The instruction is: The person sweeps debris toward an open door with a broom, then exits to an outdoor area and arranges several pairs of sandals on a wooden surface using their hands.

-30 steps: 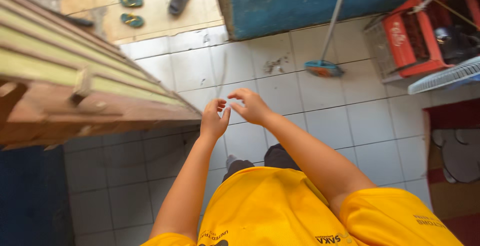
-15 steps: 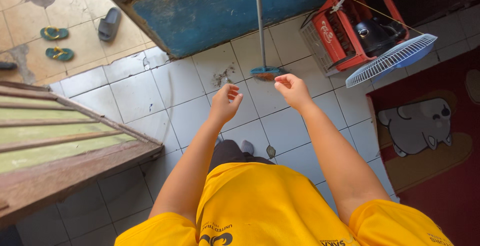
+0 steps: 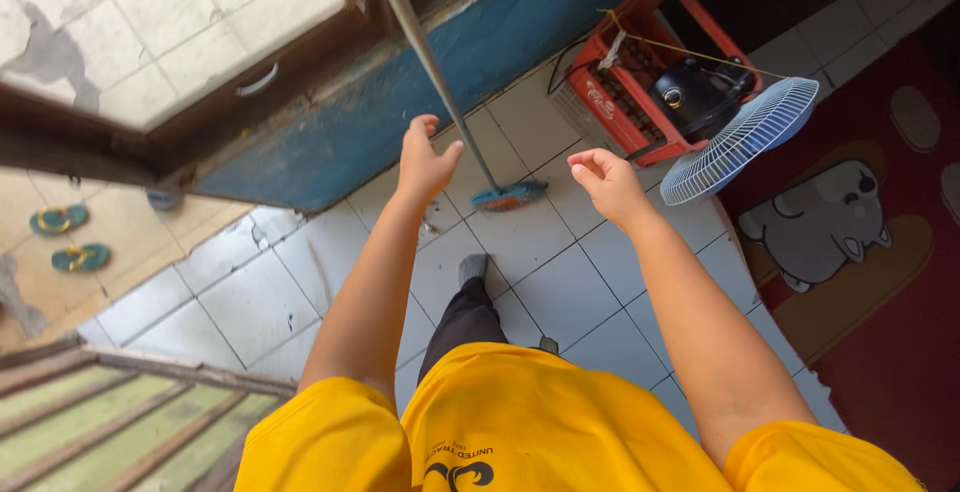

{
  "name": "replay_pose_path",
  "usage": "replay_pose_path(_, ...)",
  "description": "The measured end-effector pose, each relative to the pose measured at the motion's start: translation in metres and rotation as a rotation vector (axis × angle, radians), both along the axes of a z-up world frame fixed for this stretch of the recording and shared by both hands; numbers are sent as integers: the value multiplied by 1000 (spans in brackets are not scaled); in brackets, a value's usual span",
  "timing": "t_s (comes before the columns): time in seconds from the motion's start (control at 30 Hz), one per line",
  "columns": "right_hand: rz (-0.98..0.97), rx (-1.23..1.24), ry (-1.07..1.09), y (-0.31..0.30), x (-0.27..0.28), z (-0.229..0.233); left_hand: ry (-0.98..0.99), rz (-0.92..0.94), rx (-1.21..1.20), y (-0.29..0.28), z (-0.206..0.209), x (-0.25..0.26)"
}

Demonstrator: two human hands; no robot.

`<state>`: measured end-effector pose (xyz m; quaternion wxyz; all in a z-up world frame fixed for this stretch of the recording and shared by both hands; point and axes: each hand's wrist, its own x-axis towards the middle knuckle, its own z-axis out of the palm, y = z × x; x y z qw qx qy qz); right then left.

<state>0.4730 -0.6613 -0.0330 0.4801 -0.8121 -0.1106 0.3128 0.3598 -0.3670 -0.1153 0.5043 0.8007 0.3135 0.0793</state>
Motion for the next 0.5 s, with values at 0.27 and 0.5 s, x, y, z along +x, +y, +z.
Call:
replay_pose_path(0.27, -172, 112, 50, 13, 81, 9, -70, 272, -101, 98, -47, 140)
replay_pose_path(0.5, -260, 101, 50, -7, 116, 13, -106, 309, -398, 132, -62, 178)
